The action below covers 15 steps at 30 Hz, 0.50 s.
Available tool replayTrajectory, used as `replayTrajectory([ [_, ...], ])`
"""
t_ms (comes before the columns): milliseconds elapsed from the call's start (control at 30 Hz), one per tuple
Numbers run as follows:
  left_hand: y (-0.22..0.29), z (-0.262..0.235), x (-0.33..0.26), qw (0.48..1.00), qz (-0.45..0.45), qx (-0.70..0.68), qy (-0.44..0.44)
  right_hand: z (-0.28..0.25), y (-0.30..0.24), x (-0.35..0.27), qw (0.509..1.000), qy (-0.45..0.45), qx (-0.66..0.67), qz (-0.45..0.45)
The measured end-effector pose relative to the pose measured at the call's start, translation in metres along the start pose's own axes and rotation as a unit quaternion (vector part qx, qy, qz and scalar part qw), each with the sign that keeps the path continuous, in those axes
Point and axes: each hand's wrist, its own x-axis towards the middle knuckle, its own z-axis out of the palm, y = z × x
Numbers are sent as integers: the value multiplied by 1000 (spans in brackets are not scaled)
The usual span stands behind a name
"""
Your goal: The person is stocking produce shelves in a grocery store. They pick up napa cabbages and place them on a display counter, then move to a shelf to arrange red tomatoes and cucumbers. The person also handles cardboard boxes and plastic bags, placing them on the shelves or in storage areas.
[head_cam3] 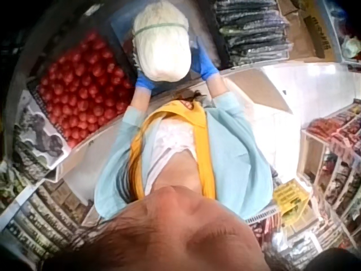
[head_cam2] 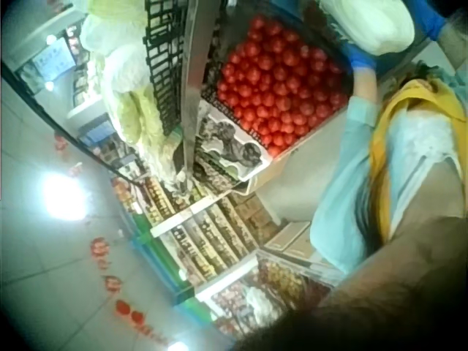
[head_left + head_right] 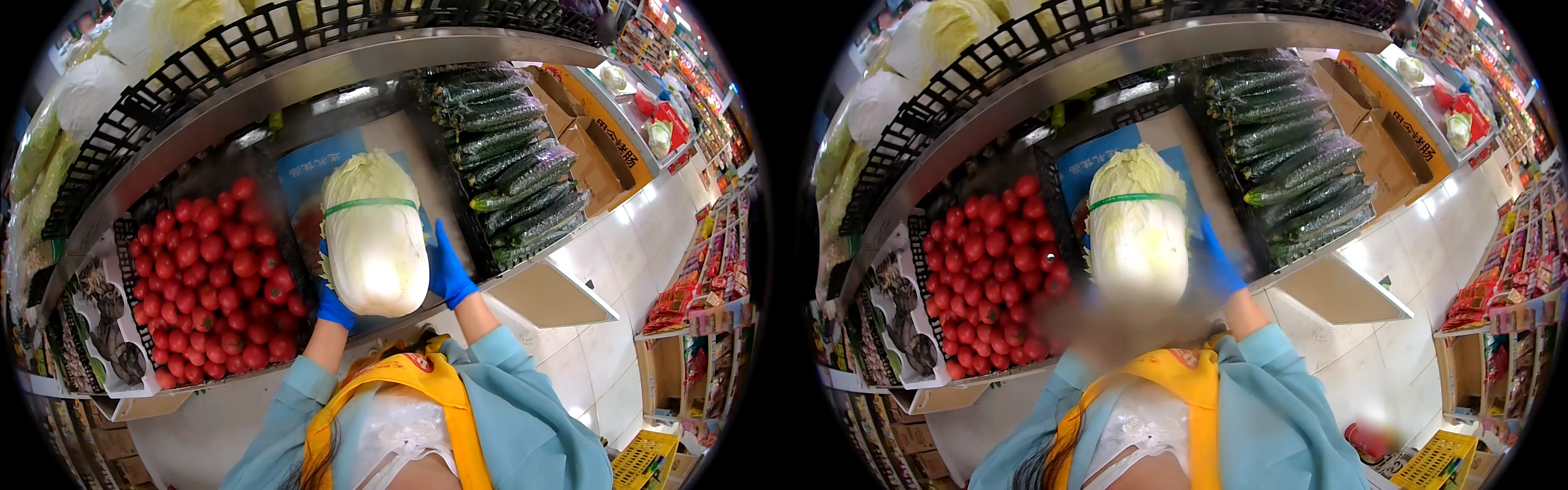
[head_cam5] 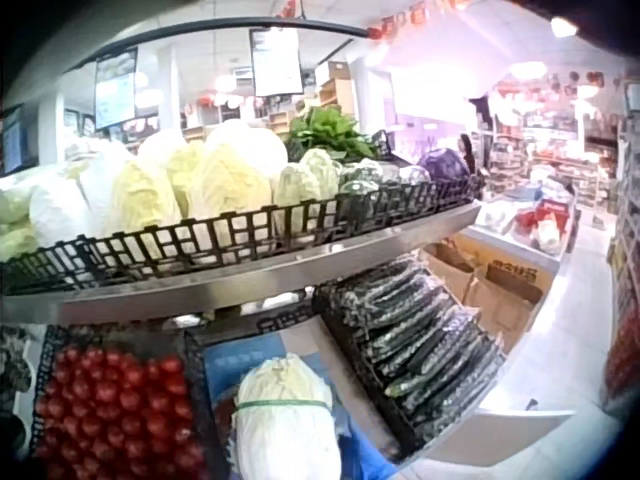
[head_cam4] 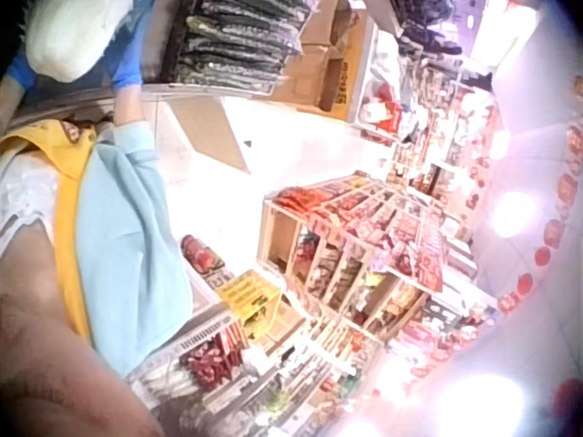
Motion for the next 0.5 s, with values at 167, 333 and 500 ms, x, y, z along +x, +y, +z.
replayTrajectory([
  [167,-19,31,16,998,53,30,-5,22,8,6,980,-39,-124,-151],
  [333,-18,58,14,999,-33,23,0,55,-8,-8,991,-80,-11,-105],
  [500,8,54,14,990,-90,104,12,60,-8,-11,978,-95,10,-187],
])
